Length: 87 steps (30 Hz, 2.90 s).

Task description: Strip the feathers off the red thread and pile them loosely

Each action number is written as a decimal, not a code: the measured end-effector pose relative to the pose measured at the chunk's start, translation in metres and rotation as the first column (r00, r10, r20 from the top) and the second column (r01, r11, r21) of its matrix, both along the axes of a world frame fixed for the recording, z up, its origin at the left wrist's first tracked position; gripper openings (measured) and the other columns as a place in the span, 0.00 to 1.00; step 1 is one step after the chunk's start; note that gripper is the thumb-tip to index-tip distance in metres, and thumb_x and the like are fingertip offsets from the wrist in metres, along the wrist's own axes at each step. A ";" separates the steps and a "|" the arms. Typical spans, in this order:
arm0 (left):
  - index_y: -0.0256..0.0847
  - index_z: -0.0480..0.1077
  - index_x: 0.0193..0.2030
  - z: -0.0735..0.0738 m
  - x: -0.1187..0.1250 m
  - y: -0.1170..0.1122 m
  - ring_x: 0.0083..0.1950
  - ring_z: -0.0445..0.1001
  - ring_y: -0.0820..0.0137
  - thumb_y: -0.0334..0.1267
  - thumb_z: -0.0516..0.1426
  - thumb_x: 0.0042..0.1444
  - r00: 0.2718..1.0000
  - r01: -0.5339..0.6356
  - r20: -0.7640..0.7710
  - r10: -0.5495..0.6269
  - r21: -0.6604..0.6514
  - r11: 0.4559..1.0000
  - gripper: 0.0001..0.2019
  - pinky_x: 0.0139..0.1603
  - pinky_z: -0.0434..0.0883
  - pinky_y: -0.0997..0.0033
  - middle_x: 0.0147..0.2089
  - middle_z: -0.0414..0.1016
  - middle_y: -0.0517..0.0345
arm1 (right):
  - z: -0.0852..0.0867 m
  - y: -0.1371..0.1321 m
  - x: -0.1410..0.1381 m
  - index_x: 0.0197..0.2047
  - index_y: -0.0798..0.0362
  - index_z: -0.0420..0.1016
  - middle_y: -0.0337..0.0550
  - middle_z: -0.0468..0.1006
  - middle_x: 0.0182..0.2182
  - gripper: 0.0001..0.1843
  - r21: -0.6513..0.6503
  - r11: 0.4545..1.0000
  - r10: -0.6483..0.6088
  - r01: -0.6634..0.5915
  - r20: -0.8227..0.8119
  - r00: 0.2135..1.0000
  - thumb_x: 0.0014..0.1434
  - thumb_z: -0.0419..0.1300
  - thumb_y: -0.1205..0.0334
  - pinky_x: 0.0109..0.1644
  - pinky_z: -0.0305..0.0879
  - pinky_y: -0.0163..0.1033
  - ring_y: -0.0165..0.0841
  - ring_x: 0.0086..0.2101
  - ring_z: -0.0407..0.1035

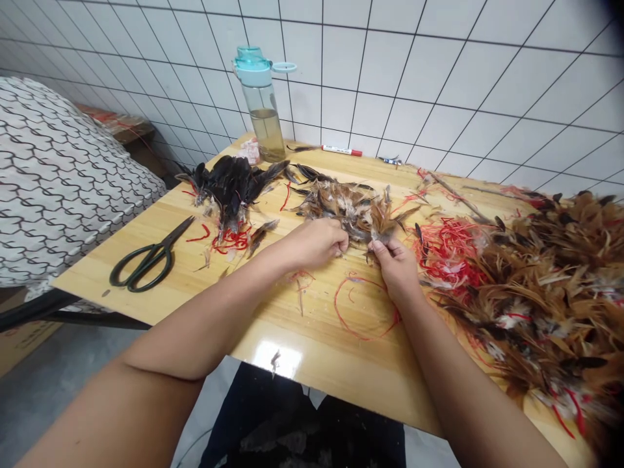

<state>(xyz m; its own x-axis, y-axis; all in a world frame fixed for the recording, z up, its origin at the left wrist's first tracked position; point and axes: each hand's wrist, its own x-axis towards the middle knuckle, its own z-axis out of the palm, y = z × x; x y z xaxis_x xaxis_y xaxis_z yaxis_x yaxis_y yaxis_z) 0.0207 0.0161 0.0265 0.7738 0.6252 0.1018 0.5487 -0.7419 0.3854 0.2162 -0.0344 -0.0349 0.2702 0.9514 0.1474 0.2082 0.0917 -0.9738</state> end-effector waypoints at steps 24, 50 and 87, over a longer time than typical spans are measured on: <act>0.36 0.70 0.38 -0.008 0.017 -0.013 0.41 0.69 0.65 0.37 0.47 0.66 0.999 -0.048 0.010 0.047 0.352 0.935 0.13 0.44 0.62 0.65 0.38 0.75 0.50 | 0.003 -0.002 0.000 0.17 0.50 0.61 0.36 0.62 0.21 0.17 0.094 0.995 0.009 -0.046 0.362 0.932 0.53 0.59 0.56 0.33 0.56 0.39 0.31 0.26 0.58; 0.38 0.72 0.41 -0.013 0.019 -0.018 0.45 0.65 0.65 0.34 0.48 0.65 0.971 -0.083 0.240 -0.009 0.371 0.925 0.11 0.49 0.64 0.64 0.42 0.72 0.49 | -0.002 0.004 0.012 0.28 0.52 0.73 0.39 0.74 0.24 0.20 0.031 0.992 -0.116 0.122 -0.151 0.982 0.50 0.63 0.42 0.33 0.65 0.37 0.30 0.27 0.68; 0.36 0.65 0.35 -0.016 0.031 -0.017 0.30 0.72 0.78 0.33 0.59 0.54 0.628 0.049 0.560 0.540 -0.722 0.691 0.06 0.30 0.66 0.79 0.29 0.72 0.61 | -0.001 -0.002 -0.002 0.25 0.50 0.71 0.39 0.73 0.26 0.11 0.075 0.993 -0.101 0.091 0.143 0.985 0.53 0.58 0.54 0.39 0.62 0.41 0.34 0.31 0.65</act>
